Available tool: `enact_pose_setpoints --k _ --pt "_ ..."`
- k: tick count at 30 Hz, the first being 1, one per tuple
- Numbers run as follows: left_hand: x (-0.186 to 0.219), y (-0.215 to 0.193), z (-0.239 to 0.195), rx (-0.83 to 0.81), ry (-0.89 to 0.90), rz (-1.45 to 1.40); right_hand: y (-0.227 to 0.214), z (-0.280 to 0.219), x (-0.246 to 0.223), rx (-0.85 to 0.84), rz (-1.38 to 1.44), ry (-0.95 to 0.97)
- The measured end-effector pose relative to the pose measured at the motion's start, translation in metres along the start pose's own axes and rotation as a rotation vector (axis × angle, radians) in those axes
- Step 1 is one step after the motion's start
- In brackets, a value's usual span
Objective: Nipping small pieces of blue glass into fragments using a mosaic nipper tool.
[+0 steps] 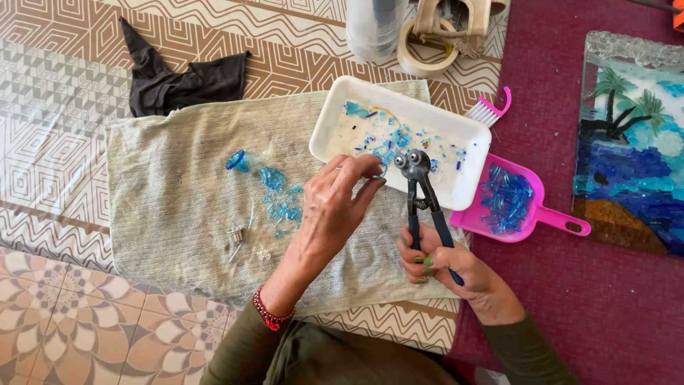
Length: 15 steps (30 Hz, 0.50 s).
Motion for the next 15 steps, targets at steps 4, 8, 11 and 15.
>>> enact_pose_setpoints --k 4,8,11,15 --pt "0.002 -0.002 0.003 0.017 0.023 0.012 -0.002 -0.001 0.001 -0.003 -0.011 0.003" --pt "0.006 -0.001 0.003 0.01 0.065 0.07 -0.001 -0.001 0.002 0.005 -0.027 0.008" --pt "0.011 -0.001 0.004 0.011 0.076 0.086 0.0 -0.001 0.001 0.003 -0.034 0.004" --pt "0.02 -0.009 0.021 0.0 0.066 0.053 0.001 -0.001 0.0 0.005 -0.039 0.01"
Point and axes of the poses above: each hand's wrist, its own z-axis towards the middle knuckle, its own y-axis out of the palm, x = y × z, the point moved 10 cm from there along z, towards the middle knuckle, and after that the axes turned 15 degrees about y, right-handed, at the moved point
